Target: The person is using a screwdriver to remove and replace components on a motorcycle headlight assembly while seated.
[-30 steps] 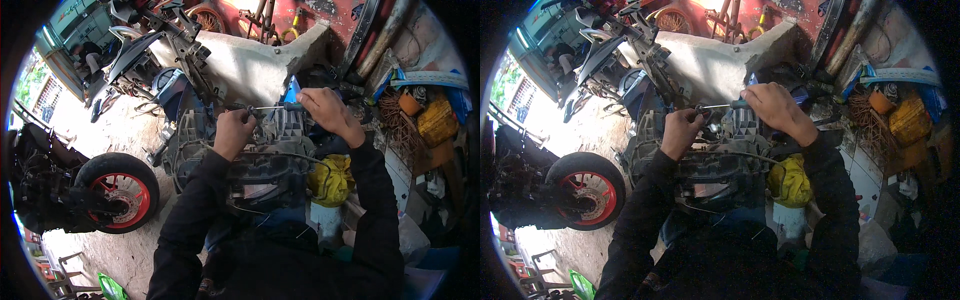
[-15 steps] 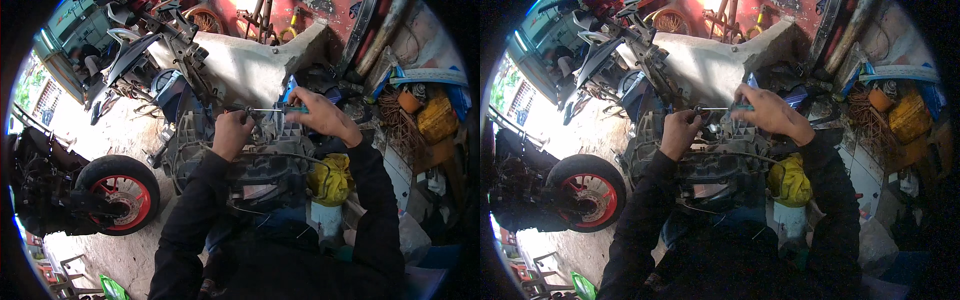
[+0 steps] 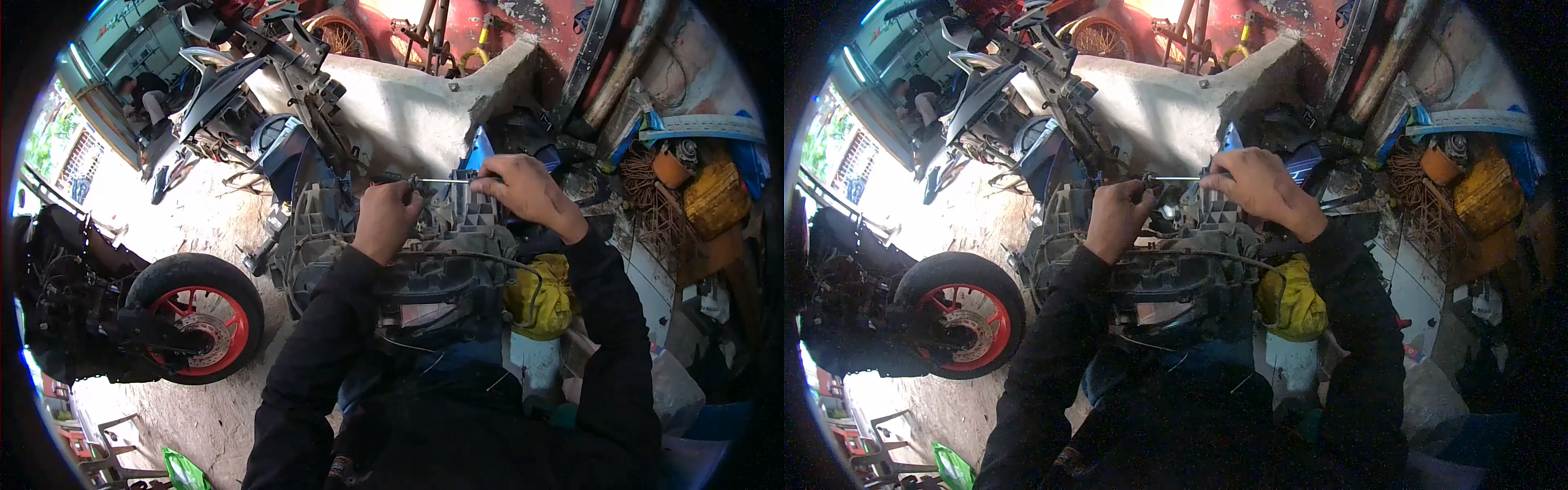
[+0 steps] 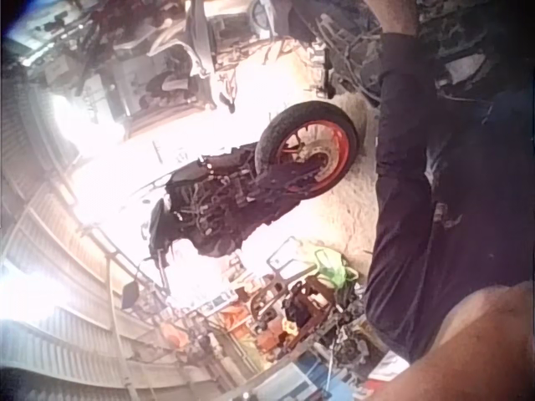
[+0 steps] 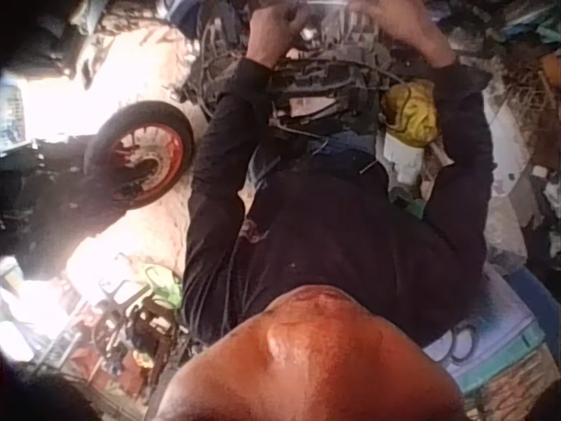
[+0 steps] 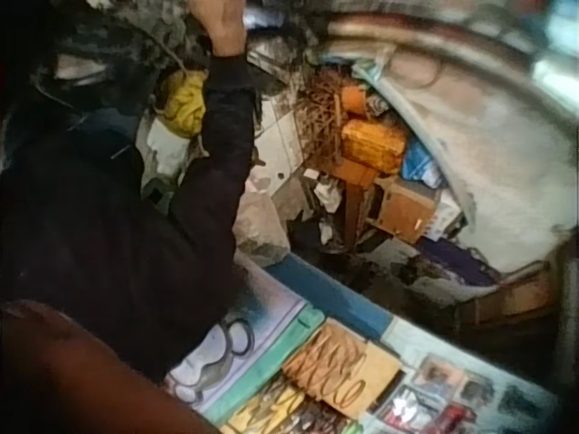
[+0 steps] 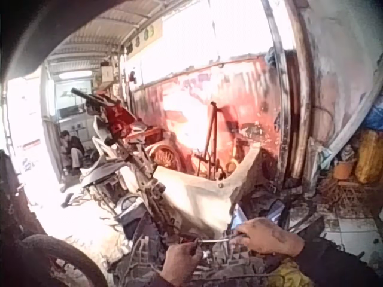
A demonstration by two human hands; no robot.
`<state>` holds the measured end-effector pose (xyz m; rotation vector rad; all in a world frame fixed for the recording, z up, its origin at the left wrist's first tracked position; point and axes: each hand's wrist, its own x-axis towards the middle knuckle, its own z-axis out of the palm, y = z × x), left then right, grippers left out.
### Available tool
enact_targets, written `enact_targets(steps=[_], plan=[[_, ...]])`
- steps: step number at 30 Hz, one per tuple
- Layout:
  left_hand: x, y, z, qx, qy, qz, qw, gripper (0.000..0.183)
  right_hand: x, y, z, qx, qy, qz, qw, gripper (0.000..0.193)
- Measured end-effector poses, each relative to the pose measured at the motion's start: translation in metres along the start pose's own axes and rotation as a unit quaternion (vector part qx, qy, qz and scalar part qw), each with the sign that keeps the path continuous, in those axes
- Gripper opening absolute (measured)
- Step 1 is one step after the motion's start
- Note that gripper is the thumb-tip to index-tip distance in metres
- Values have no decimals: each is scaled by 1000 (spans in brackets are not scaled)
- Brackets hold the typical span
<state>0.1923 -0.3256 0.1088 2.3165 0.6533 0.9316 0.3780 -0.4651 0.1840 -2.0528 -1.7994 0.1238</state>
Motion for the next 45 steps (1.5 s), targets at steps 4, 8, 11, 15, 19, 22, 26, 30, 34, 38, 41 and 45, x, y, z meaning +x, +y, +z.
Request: enact_targets(steps=[4,8,11,15,19,22,26,30,34,38,41,45], plan=[[4,5,-3,17,-5,37,999,22,4,5,4,16,-60,88,994,32],[6,4,0,8,0,42,999,22,0,13,13,57,37,-29,997,35],[7,2,-1,34,7,82,996,18,3,24,15,113,-43,18,992,41],[13,-4,1,39,-16,80,996,15,6,28,20,347,-176,146,910,46],[20,-7,0,38,-20,116,992,19,9,26,18,421,-184,239,856,49],[40,-11,8,50,13,144,988,19,13,37,21,443,-171,181,861,45],[72,-1,15,120,-43,22,992,20,32,30,16,25,26,40,999,40],[101,-9,22,155,-28,12,987,19,52,25,14,-17,8,108,994,38],[128,-38,46,124,-28,52,991,25,73,39,22,52,76,134,987,41],[145,-46,60,-196,-248,-44,948,29,108,65,43,260,123,117,951,29],[155,-58,61,-207,-275,-53,937,32,136,76,55,347,102,122,924,22],[161,-68,56,-200,-178,-116,957,38,183,107,53,236,142,130,952,20]])
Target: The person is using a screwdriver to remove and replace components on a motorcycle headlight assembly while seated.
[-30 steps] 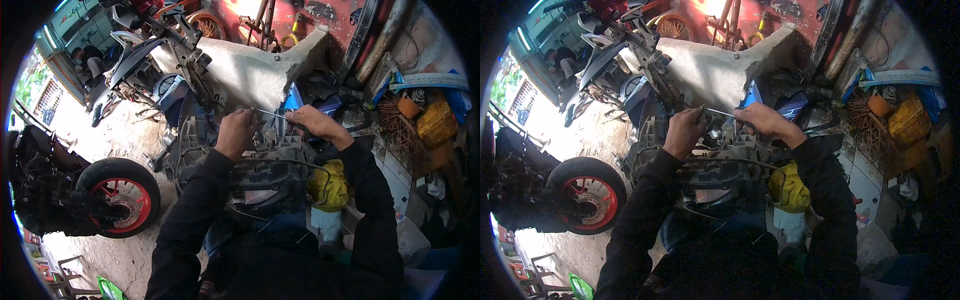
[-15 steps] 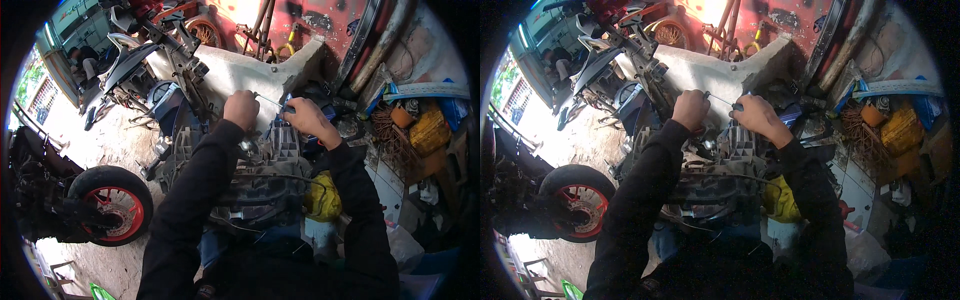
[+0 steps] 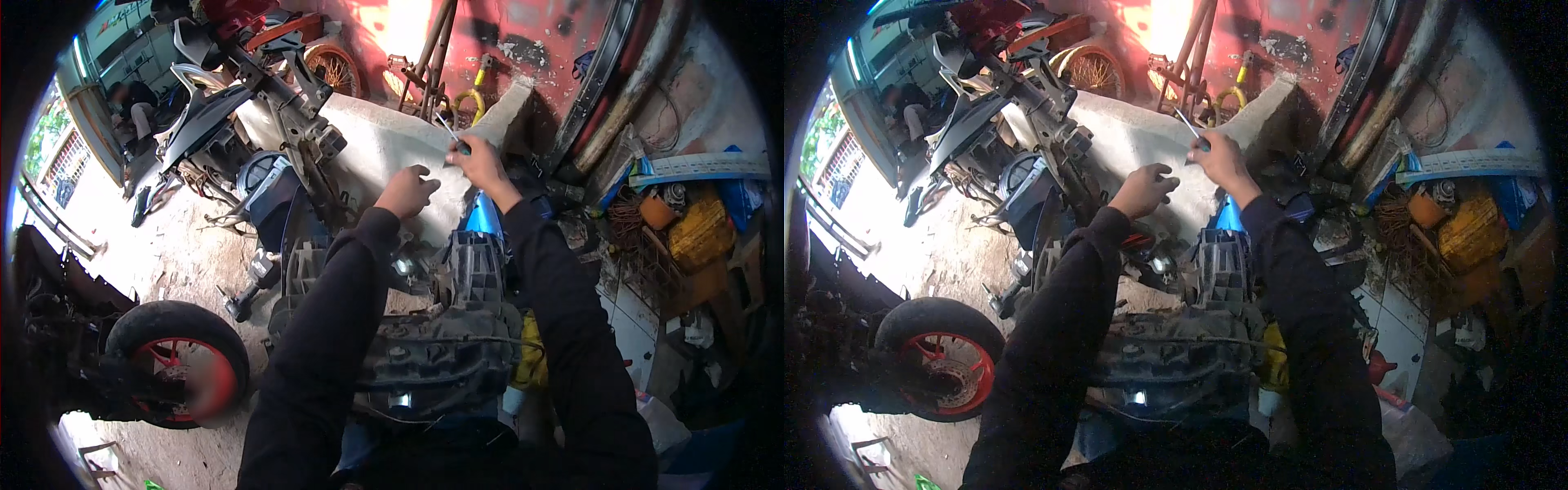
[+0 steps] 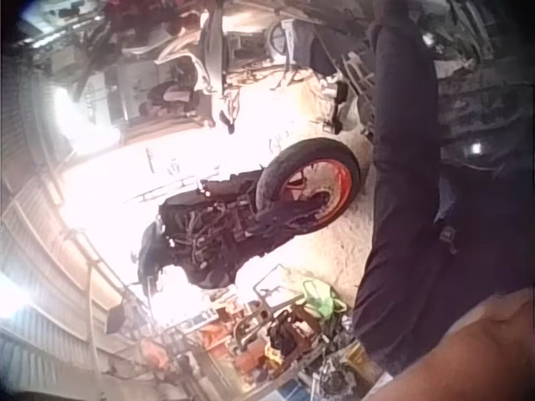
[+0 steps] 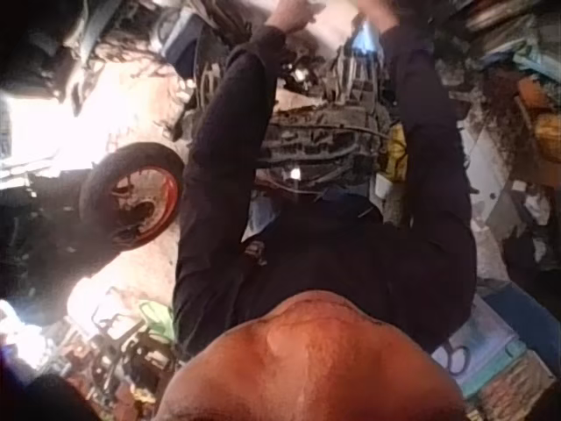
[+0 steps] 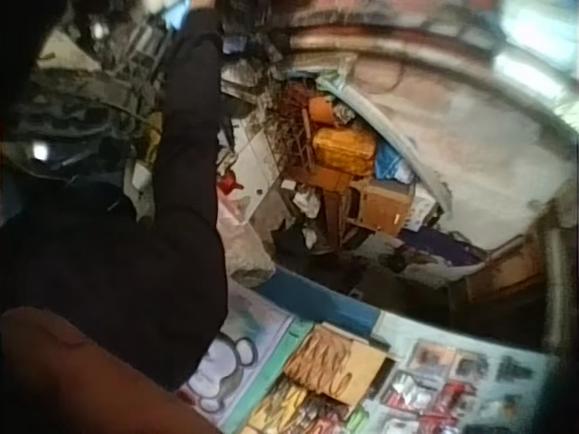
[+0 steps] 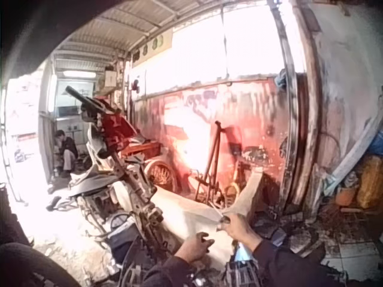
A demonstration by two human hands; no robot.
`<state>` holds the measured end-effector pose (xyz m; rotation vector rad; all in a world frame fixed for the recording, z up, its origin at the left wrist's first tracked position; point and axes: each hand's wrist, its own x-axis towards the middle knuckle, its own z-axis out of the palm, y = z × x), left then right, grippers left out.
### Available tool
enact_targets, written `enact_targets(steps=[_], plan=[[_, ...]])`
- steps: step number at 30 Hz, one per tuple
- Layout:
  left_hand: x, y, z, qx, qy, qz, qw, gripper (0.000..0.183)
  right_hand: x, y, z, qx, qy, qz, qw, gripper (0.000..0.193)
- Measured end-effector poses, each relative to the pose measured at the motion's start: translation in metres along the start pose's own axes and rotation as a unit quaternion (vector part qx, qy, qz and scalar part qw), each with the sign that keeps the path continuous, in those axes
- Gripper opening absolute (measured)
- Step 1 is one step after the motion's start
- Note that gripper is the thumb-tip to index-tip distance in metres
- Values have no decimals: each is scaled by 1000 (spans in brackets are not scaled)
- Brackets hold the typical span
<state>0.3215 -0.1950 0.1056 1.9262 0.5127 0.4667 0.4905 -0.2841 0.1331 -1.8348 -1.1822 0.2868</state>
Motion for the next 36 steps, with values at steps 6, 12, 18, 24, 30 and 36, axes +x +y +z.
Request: enact_targets(steps=[6,12,18,24,30,36], plan=[[-27,-21,-34,215,-70,106,968,40,86,25,3,-366,27,-92,926,35],[-61,-32,-74,289,-97,63,950,38,111,50,11,-349,-4,-74,934,38],[-63,-45,-80,289,-85,58,952,38,100,38,13,-309,67,-109,942,31],[-65,-35,-75,297,-95,65,948,38,75,32,-3,-343,89,-173,919,39],[-120,-28,-89,215,-111,41,969,37,-34,21,-16,-340,-253,-93,901,39],[-192,-48,-107,443,-23,-29,896,58,-151,40,-46,-378,-160,-82,908,55]])
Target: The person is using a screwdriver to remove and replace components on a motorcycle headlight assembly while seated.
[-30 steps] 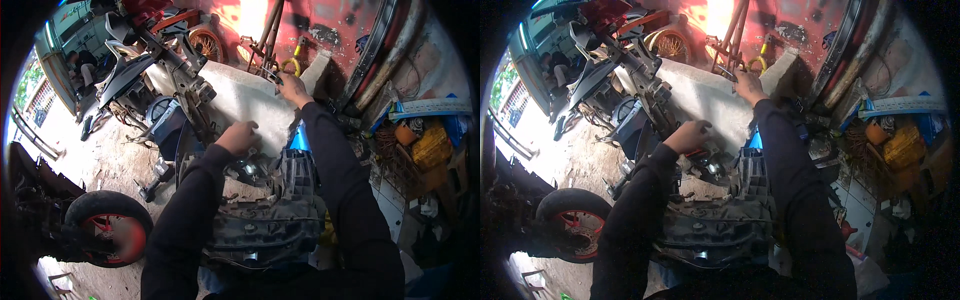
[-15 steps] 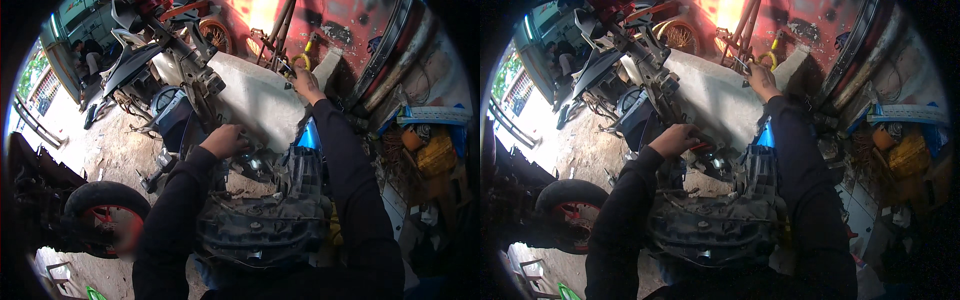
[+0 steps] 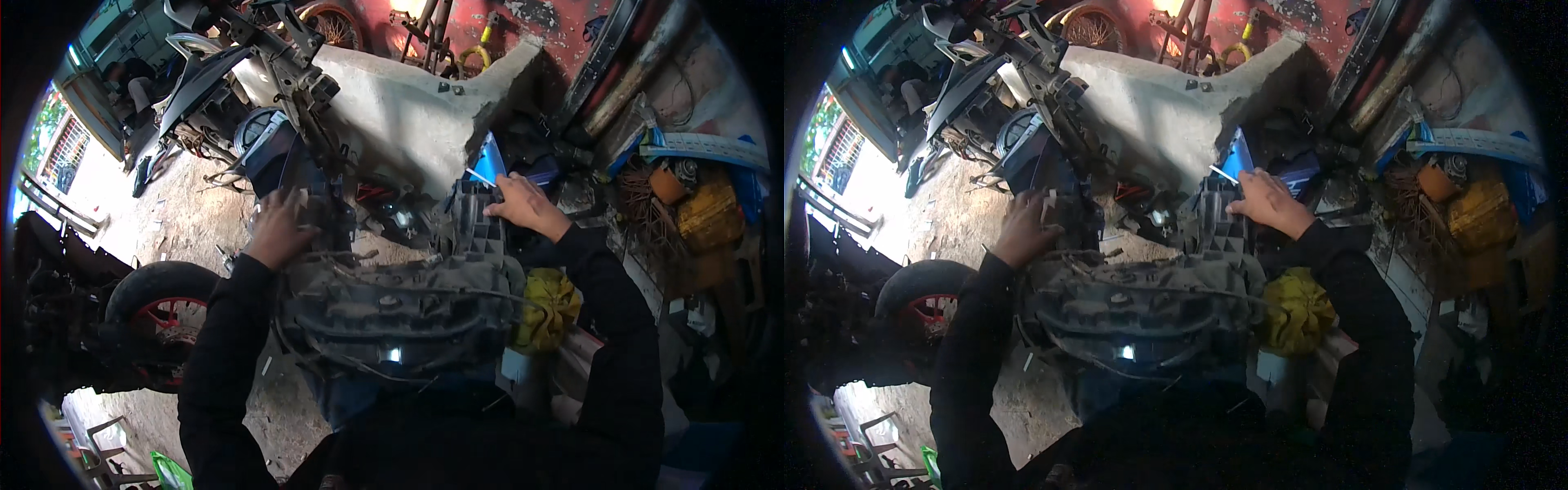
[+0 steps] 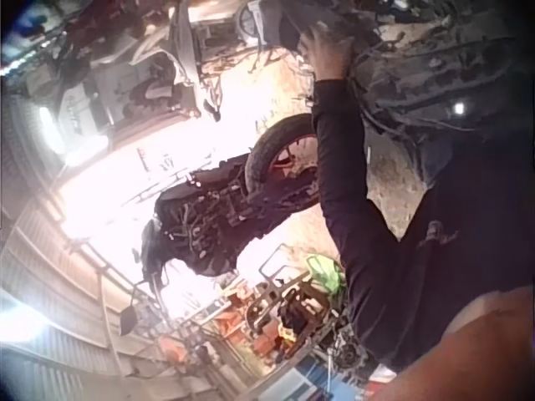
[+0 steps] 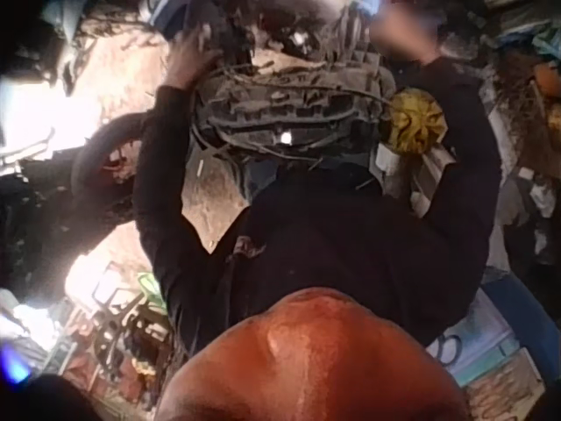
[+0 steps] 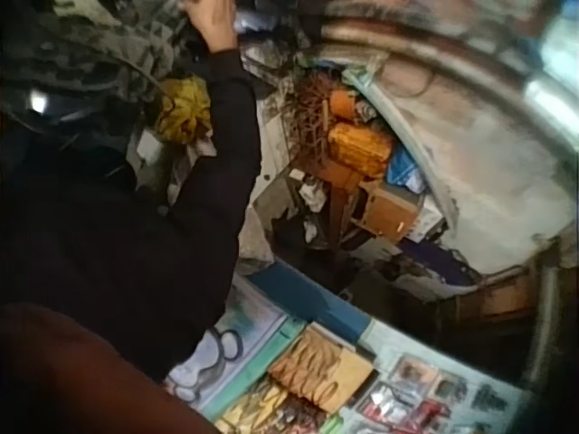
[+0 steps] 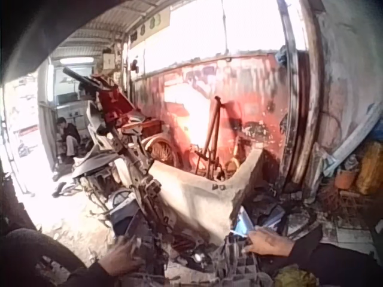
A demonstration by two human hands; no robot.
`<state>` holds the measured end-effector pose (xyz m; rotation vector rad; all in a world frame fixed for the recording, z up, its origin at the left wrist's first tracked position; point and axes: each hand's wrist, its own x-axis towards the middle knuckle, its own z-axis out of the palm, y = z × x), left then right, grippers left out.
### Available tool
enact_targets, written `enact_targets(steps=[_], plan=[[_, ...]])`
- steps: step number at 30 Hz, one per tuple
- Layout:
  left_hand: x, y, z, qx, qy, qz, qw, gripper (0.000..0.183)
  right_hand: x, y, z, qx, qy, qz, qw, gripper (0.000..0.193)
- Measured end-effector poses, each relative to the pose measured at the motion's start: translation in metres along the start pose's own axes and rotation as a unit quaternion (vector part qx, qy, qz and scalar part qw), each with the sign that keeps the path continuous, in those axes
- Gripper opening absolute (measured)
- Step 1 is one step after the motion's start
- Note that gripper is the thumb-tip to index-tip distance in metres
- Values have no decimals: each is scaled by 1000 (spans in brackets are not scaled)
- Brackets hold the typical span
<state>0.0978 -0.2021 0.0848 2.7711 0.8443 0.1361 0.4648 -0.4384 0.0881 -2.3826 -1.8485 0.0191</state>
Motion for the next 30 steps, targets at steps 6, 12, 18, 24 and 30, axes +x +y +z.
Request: enact_targets(steps=[6,12,18,24,30], plan=[[-27,-45,19,-409,-64,-186,891,66,-31,-1,21,279,-86,187,938,58],[-36,-16,3,-387,-83,-211,894,37,-47,3,30,476,-67,237,844,48],[-39,-45,20,-323,-51,-219,919,54,-46,-17,23,440,-34,244,864,45],[-42,-56,28,-344,-39,-216,913,61,-45,-22,17,443,-40,243,862,39],[-57,-35,21,-539,48,-122,832,82,-53,-4,32,451,1,189,872,41]])
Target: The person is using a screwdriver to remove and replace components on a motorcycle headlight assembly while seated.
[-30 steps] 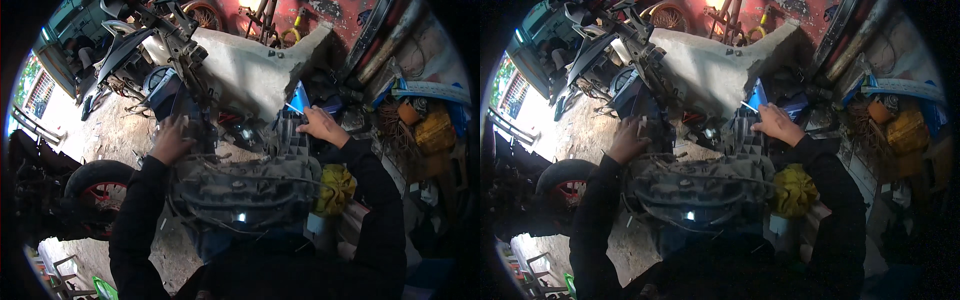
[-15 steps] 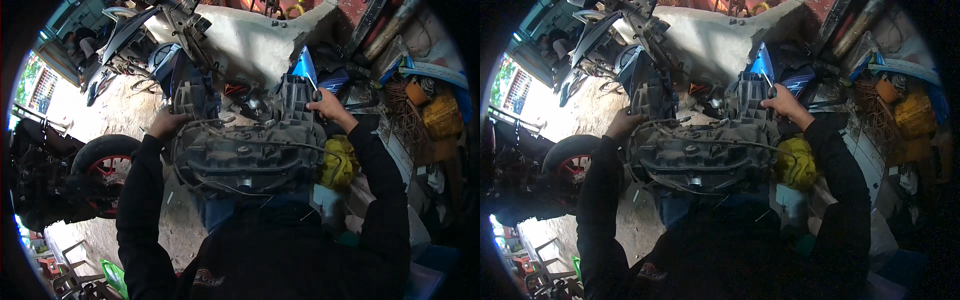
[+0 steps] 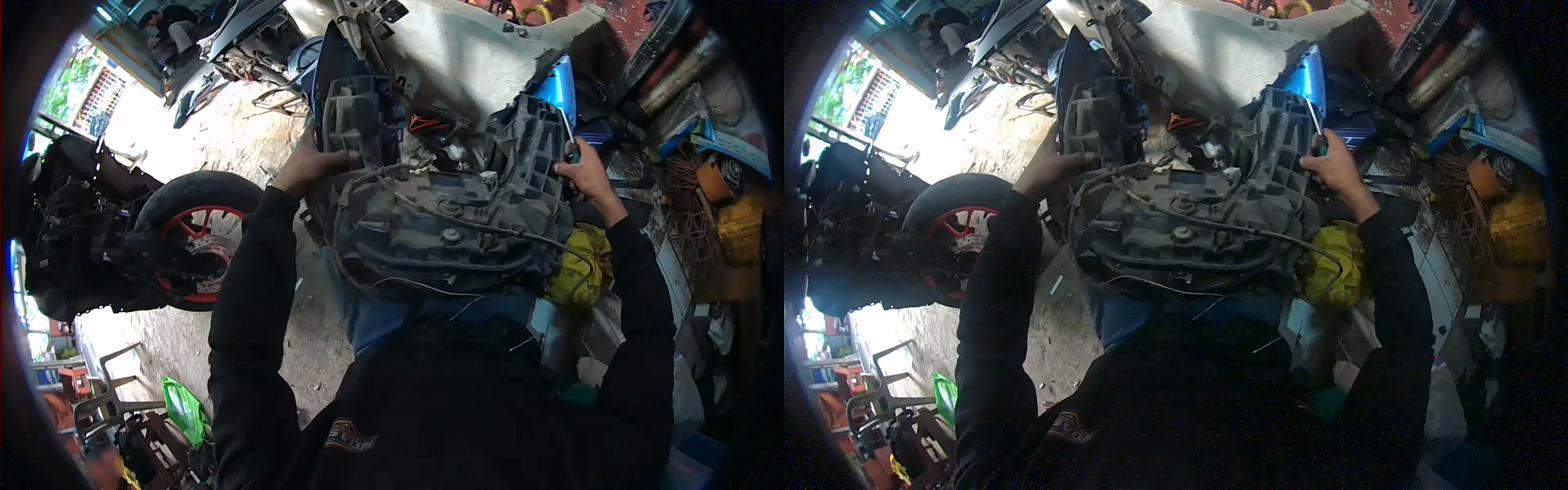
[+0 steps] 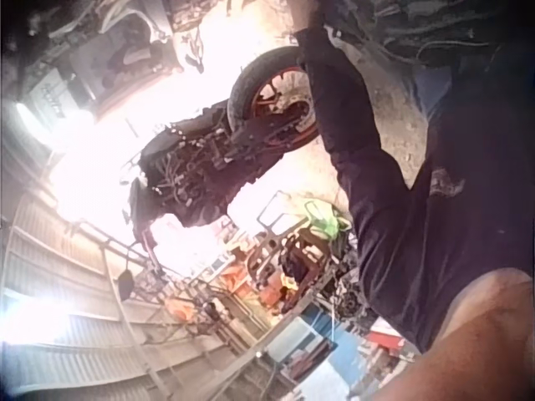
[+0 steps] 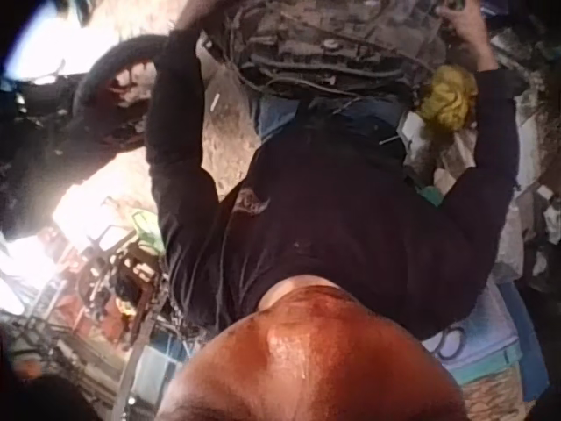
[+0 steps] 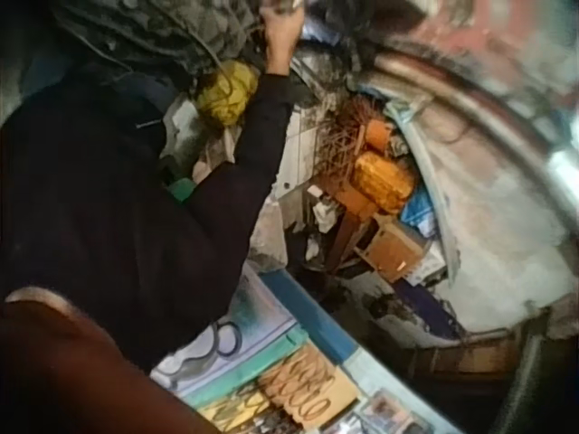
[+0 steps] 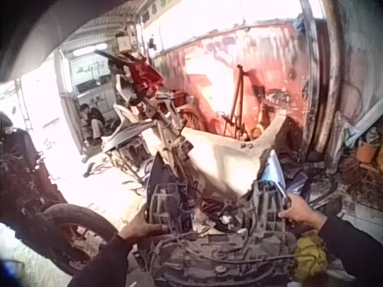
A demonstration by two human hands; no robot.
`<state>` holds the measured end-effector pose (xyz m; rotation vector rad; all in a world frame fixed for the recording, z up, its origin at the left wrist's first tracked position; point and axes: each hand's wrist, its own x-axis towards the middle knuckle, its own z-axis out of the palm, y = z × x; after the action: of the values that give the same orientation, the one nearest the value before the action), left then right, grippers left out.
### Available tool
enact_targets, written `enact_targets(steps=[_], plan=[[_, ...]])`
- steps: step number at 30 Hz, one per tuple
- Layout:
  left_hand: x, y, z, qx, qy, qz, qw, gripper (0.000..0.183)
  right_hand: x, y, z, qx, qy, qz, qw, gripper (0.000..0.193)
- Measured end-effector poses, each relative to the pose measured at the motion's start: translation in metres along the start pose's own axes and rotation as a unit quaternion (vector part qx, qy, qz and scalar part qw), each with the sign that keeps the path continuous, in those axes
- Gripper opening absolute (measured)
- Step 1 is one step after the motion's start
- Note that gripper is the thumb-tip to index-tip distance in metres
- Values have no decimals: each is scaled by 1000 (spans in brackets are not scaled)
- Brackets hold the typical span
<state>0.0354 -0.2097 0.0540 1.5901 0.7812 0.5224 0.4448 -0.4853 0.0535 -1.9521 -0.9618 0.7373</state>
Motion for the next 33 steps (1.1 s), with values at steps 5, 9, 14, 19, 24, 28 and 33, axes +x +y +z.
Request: enact_targets(steps=[5,9,14,19,24,28,33], plan=[[-4,-17,-15,-68,19,-68,995,71,5,-2,3,-30,5,11,999,37],[-8,-18,-4,-104,-10,-52,993,56,19,15,2,-38,8,27,999,33],[-12,-11,-2,-38,-15,-79,996,51,32,30,4,-85,2,17,996,34],[-2,-11,-3,-79,-45,-110,990,39,42,33,0,-206,-13,-24,978,38],[2,-12,-1,-92,-44,-142,985,35,32,19,7,-282,9,-62,957,38],[3,-13,-2,-79,-41,-139,986,34,33,23,7,-285,12,-58,957,40],[3,-14,-10,8,-65,-128,990,39,30,20,9,-295,32,-59,953,39]])
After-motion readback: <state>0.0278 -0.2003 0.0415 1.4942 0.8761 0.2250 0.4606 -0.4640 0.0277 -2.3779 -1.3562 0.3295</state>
